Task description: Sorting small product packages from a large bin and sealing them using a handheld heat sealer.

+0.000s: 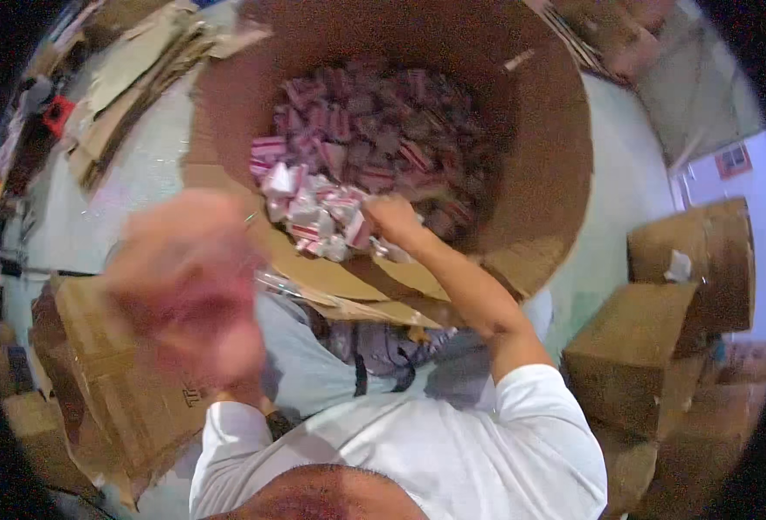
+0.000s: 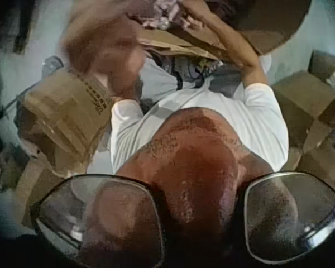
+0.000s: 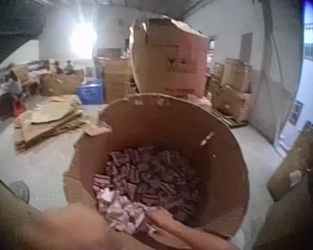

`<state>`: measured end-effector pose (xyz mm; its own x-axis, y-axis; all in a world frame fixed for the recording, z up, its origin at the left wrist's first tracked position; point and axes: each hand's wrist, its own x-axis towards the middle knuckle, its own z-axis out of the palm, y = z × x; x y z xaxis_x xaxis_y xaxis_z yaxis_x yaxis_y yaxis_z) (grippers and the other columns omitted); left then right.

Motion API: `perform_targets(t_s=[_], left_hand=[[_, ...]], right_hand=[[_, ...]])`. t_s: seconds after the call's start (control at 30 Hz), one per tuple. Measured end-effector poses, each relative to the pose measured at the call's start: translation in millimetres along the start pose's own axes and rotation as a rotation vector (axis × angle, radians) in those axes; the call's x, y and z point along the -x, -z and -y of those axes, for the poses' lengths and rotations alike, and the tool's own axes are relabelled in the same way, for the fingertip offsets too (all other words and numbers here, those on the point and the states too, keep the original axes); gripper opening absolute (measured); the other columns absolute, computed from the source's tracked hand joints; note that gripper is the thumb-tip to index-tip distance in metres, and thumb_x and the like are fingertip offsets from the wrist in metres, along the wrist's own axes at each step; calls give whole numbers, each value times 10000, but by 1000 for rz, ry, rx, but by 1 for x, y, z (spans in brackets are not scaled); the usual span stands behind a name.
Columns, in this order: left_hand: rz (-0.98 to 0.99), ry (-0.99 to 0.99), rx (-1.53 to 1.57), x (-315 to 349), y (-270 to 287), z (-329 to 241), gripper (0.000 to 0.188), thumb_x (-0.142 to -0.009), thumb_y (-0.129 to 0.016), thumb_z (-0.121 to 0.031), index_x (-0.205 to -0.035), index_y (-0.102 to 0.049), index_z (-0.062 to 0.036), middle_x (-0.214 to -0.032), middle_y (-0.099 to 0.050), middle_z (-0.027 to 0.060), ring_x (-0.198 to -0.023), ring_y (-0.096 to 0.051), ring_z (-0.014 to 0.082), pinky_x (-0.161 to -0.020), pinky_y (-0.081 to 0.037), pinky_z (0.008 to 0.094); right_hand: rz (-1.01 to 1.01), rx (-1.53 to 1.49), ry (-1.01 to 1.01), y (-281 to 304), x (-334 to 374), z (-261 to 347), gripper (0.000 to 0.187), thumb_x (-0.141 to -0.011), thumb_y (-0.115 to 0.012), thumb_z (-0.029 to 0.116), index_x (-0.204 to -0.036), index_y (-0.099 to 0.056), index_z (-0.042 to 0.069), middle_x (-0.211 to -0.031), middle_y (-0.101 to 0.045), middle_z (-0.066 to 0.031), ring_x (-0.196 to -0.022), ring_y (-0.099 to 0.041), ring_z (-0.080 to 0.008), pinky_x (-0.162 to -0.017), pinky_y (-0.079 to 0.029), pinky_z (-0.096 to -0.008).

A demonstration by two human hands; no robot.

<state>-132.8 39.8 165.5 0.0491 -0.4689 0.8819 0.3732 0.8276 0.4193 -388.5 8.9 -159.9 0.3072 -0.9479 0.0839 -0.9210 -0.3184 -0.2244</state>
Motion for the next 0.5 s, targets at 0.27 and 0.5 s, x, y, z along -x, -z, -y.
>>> perform_targets(t_s=[0.27,0.5], left_hand=[[125,324,-560,-4,4,-58,182,-768,-692,-143,-761,-513,-111,-748,-521,47,-617,-476,194,-568,-422,316],[137,277,-428,8,13,-42,148,-783,-677,-122,-865,-570,-62,-841,-583,83,-706,-550,213,-667,-467,333]], right_hand=[[-91,-171,-6,113,-5,45,234,-782,-684,134,-1015,-674,115,-950,-692,-121,-933,-648,-369,-779,-515,-461],[-118,-280,-133,96,8,45,390,-754,-715,77,-1136,-633,86,-1065,-683,-131,-997,-649,-366,-848,-521,-446]])
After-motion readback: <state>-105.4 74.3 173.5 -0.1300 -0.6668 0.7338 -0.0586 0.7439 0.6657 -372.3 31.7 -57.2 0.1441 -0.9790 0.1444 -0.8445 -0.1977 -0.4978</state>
